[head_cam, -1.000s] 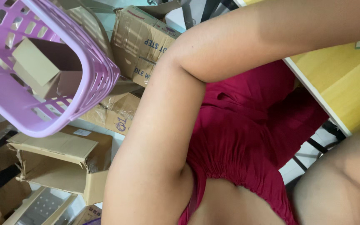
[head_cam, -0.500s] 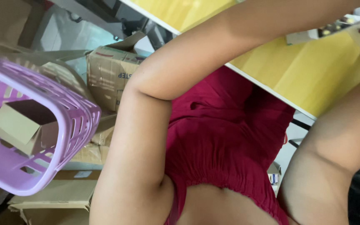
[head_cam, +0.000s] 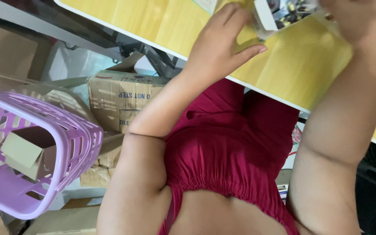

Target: The person opens small white boxes and places small wrapped items into them from a clear plastic bin. The person closes the boxes and stacks them on the table.

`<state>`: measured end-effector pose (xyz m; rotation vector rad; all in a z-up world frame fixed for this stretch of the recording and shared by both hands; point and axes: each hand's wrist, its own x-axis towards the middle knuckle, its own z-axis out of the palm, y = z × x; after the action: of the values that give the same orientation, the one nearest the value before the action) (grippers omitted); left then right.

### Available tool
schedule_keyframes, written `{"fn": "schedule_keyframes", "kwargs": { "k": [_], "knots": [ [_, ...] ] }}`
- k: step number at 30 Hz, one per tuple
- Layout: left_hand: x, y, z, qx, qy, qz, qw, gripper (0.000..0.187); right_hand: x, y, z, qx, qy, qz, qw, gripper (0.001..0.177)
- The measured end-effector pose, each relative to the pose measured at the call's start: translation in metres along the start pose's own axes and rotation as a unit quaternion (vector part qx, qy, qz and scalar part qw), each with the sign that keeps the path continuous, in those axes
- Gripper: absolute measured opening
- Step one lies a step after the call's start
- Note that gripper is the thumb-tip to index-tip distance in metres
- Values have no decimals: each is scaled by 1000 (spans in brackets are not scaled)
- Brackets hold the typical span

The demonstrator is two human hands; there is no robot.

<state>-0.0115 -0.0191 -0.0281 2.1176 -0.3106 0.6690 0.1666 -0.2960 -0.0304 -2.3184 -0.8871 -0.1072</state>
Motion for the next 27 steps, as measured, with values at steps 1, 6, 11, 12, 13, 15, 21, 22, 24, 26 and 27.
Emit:
{"fn": "schedule_keyframes", "kwargs": {
  "k": [1, 6, 11, 12, 13, 15, 21, 22, 24, 26, 27],
  "knots": [
    [1, -3, 10, -8, 28, 33, 999, 61, 1, -8, 2, 27, -21, -7, 999, 18],
    [1, -10, 31, -46, -12, -1, 999, 64, 3, -40, 4, 203, -108, -18, 973, 28],
    [-12, -10, 28, -24, -36, -21, 999, 47, 7, -53, 8, 257, -121, 19, 959, 29],
    [-14, -11, 27, -34, -30, -11, 999, 47, 8, -56, 14, 286, -106, 23, 952, 29],
    [-14, -11, 26, -44, -22, 0, 999, 46, 8, -58, 17, 315, -92, 26, 944, 29],
    [-13, -14, 26, -51, -4, 15, 999, 48, 7, -65, 17, 421, -102, -9, 901, 30],
    [-13, -28, 33, -175, 40, -47, 983, 68, 12, -87, 7, 482, -185, -70, 854, 28],
    [-14, -29, 34, -198, 40, -32, 979, 70, 12, -92, 6, 448, -176, -83, 873, 27],
    [-12, -30, 34, -212, 38, -12, 976, 74, 14, -102, 7, 371, -140, -123, 910, 26],
    [-14, -29, 33, -197, 36, -12, 980, 77, 13, -108, 7, 300, -108, -166, 933, 26],
    [-16, -29, 32, -183, 34, -26, 982, 79, 11, -109, 6, 274, -101, -183, 939, 25]
  ]
}}
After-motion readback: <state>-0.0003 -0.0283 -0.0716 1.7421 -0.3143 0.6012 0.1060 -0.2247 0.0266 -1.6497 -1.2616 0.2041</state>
